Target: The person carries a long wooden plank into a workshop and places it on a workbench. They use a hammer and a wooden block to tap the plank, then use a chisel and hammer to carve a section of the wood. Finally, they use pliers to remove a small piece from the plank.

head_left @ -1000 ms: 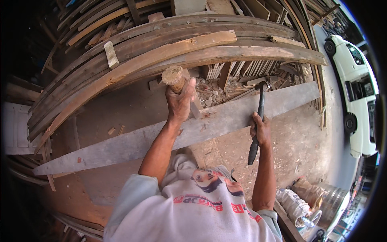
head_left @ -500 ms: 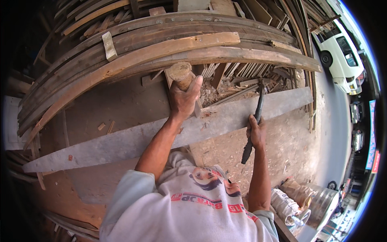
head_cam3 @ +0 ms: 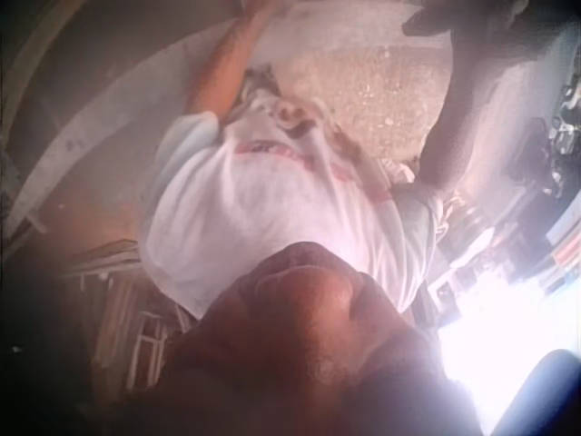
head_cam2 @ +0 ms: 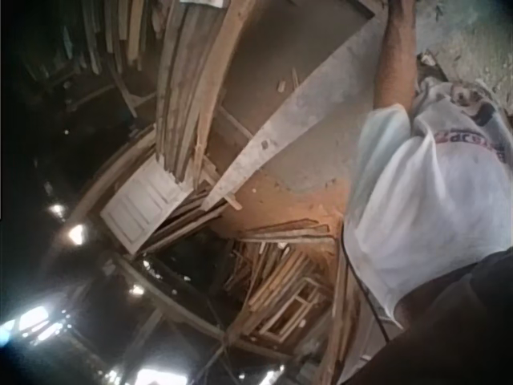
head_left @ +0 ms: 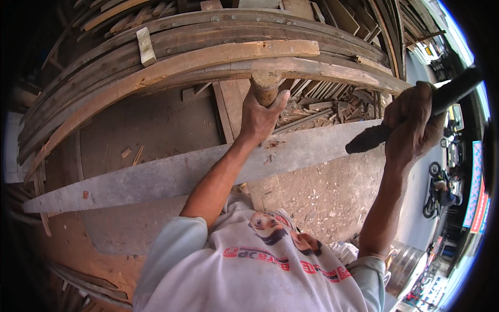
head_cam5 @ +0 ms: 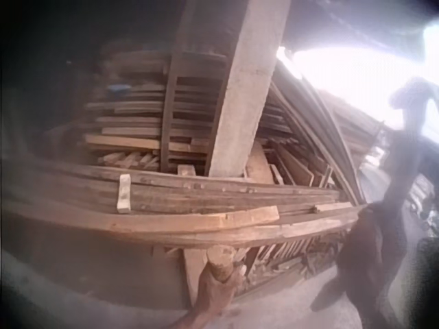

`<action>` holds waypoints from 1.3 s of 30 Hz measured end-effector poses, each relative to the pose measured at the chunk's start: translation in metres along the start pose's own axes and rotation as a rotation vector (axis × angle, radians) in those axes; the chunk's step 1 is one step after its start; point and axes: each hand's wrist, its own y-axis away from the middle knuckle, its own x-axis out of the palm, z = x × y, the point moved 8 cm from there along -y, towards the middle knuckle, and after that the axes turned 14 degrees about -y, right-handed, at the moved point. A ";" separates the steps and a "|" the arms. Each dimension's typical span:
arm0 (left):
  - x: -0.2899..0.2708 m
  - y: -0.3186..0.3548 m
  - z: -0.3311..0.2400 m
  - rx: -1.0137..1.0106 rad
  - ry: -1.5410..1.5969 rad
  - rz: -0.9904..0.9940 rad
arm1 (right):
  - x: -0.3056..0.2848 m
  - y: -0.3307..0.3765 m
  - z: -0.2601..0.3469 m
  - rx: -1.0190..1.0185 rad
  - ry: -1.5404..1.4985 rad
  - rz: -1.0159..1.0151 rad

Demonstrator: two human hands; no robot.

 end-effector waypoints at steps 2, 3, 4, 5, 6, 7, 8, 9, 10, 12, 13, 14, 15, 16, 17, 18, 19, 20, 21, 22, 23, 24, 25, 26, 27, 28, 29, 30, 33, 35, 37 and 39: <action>0.000 0.000 0.000 -0.023 0.007 0.004 | 0.024 0.008 -0.011 0.107 0.056 0.196; -0.002 0.001 0.000 -0.035 0.022 -0.006 | 0.034 0.020 -0.022 0.185 0.432 0.391; -0.005 0.001 0.000 -0.048 0.037 -0.017 | 0.041 0.038 -0.044 0.370 0.634 0.679; -0.010 0.000 0.004 -0.046 0.045 -0.056 | 0.047 0.064 -0.069 0.676 1.033 1.088; -0.007 -0.001 0.009 -0.035 0.064 -0.065 | 0.054 0.058 -0.063 0.416 0.900 1.050; -0.004 -0.001 0.012 -0.023 0.084 -0.074 | 0.055 0.055 -0.053 0.158 0.764 1.003; -0.006 -0.004 0.014 -0.030 0.117 -0.078 | 0.055 0.040 -0.051 0.219 0.761 0.963; -0.009 -0.003 0.018 -0.044 0.152 -0.082 | 0.058 0.031 -0.046 0.303 0.755 0.943; -0.010 -0.006 0.023 -0.088 0.147 -0.070 | 0.059 0.016 -0.032 0.310 0.749 0.789; -0.011 -0.012 0.025 -0.113 0.148 -0.048 | 0.060 -0.016 0.000 0.188 0.619 0.533; -0.009 -0.013 0.022 -0.097 0.156 -0.043 | 0.060 -0.034 0.016 0.063 0.496 0.437; -0.011 -0.012 0.021 -0.076 0.135 -0.053 | 0.065 -0.048 0.026 0.024 0.427 0.343; -0.009 -0.011 0.016 -0.051 0.119 -0.049 | 0.064 -0.058 0.036 -0.019 0.373 0.239; -0.008 -0.009 0.011 -0.017 0.079 -0.056 | 0.068 -0.058 0.027 -0.070 0.264 0.311; -0.006 -0.008 0.005 0.021 0.043 -0.058 | 0.070 -0.058 0.020 -0.113 0.157 0.386; -0.017 -0.007 0.010 0.033 0.009 -0.114 | 0.082 -0.036 -0.011 0.013 0.331 0.600; -0.014 -0.006 0.009 0.059 0.004 -0.132 | 0.082 -0.008 -0.031 0.105 0.584 0.838; -0.008 -0.006 0.003 0.093 0.004 -0.140 | 0.072 0.023 -0.046 0.166 0.809 1.074; -0.006 -0.005 0.002 0.053 0.049 -0.119 | 0.066 0.038 -0.056 0.253 0.828 1.117; -0.011 -0.003 0.003 0.016 0.087 -0.104 | 0.065 0.049 -0.064 0.335 0.838 1.161; -0.015 -0.005 0.003 -0.016 0.136 -0.096 | 0.066 0.040 -0.057 0.315 0.854 1.107; -0.019 0.002 0.007 -0.069 0.076 -0.070 | 0.067 0.033 -0.048 0.316 0.859 1.081; -0.015 0.000 0.012 -0.076 0.105 -0.086 | 0.070 0.024 -0.039 0.319 0.864 1.054; -0.016 0.000 0.023 -0.091 0.114 -0.104 | 0.079 0.009 -0.023 0.224 0.785 0.932; -0.020 0.000 0.024 -0.090 0.104 -0.112 | 0.087 -0.012 -0.006 0.104 0.733 0.801; -0.019 0.001 0.022 -0.086 0.109 -0.099 | 0.092 -0.031 0.017 -0.010 0.704 0.660; -0.020 0.001 0.021 -0.081 0.106 -0.098 | 0.094 -0.050 0.033 -0.223 0.757 0.617; -0.019 0.002 0.012 -0.054 0.089 -0.086 | 0.092 -0.067 0.053 -0.433 0.836 0.536; -0.012 0.000 0.010 -0.058 0.114 -0.049 | 0.090 -0.067 0.050 -0.460 0.574 0.455; -0.016 0.000 0.017 -0.045 0.122 -0.096 | 0.083 -0.028 -0.016 -0.172 0.697 0.746; -0.005 -0.001 0.019 -0.025 0.138 -0.106 | 0.071 0.031 -0.067 0.226 0.972 1.244; -0.014 -0.006 0.015 -0.096 0.157 -0.067 | 0.077 0.033 -0.070 0.248 0.944 1.234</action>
